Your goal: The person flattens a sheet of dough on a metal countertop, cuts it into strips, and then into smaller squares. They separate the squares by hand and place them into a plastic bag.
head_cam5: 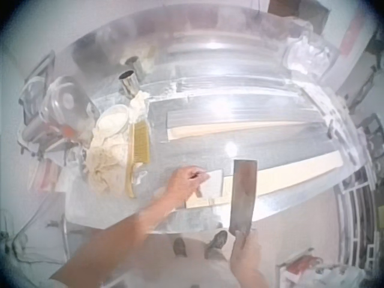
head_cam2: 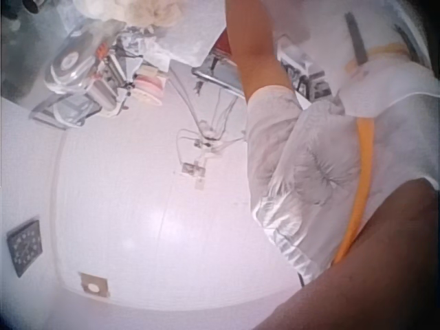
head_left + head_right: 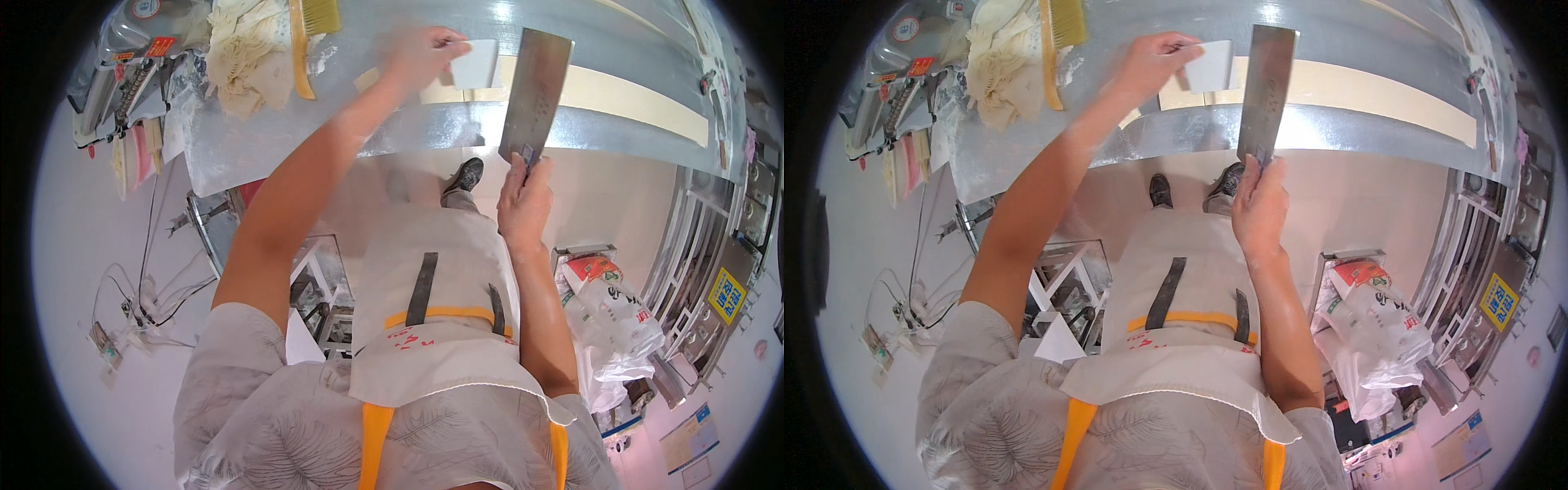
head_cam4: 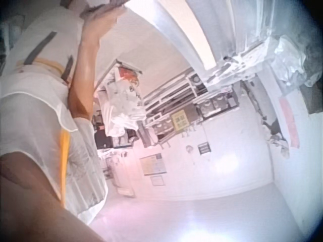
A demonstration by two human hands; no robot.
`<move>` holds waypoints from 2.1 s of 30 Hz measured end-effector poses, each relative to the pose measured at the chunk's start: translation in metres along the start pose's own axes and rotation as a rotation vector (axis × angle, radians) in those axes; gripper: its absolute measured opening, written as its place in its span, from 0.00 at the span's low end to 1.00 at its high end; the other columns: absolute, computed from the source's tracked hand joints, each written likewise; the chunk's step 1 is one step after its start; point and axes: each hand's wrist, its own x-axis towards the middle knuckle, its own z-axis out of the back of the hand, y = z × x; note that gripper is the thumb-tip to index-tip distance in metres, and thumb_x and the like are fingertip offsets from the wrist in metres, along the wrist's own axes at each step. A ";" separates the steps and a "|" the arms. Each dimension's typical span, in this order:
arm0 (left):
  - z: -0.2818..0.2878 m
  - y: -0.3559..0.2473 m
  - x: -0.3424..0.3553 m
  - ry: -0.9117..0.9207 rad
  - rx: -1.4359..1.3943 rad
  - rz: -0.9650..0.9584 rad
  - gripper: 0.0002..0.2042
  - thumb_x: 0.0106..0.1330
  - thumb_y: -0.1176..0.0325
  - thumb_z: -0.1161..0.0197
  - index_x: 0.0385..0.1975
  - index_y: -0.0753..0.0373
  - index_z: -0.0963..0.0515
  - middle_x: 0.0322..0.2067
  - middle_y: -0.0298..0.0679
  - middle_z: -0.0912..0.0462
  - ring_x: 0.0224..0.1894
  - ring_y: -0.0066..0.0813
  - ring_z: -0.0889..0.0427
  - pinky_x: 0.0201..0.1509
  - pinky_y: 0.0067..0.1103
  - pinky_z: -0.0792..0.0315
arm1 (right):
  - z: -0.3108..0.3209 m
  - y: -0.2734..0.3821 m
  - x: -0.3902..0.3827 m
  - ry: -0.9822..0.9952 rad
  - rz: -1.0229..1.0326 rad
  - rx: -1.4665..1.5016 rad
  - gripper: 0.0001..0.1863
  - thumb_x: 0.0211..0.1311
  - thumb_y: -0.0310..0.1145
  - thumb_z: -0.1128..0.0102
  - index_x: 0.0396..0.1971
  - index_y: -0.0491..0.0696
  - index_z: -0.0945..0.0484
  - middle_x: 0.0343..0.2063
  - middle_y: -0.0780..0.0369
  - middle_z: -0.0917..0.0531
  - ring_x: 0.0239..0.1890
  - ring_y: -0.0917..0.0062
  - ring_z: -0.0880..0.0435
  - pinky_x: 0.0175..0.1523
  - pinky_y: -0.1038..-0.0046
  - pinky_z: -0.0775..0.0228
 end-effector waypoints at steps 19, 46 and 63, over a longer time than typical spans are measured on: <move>-0.045 0.036 -0.019 -0.130 0.643 -0.593 0.47 0.49 0.53 0.15 0.72 0.52 0.32 0.64 0.39 0.23 0.69 0.46 0.29 0.76 0.44 0.42 | 0.016 -0.047 0.012 0.041 0.009 -0.012 0.14 0.81 0.34 0.44 0.37 0.43 0.35 0.15 0.55 0.23 0.15 0.67 0.21 0.24 0.64 0.31; -0.044 0.045 -0.018 -0.122 0.491 -0.590 0.44 0.49 0.56 0.14 0.70 0.51 0.28 0.65 0.39 0.22 0.71 0.48 0.32 0.76 0.41 0.37 | 0.013 -0.015 0.044 0.226 -0.039 -0.175 0.12 0.81 0.33 0.48 0.43 0.40 0.38 0.24 0.37 0.19 0.31 0.34 0.18 0.34 0.43 0.29; -0.044 0.042 -0.017 -0.131 0.506 -0.608 0.41 0.49 0.57 0.15 0.66 0.53 0.24 0.64 0.38 0.21 0.68 0.48 0.29 0.74 0.41 0.35 | -0.008 -0.011 0.056 0.312 -0.024 -0.317 0.12 0.77 0.28 0.49 0.48 0.37 0.37 0.25 0.40 0.16 0.31 0.37 0.15 0.36 0.41 0.24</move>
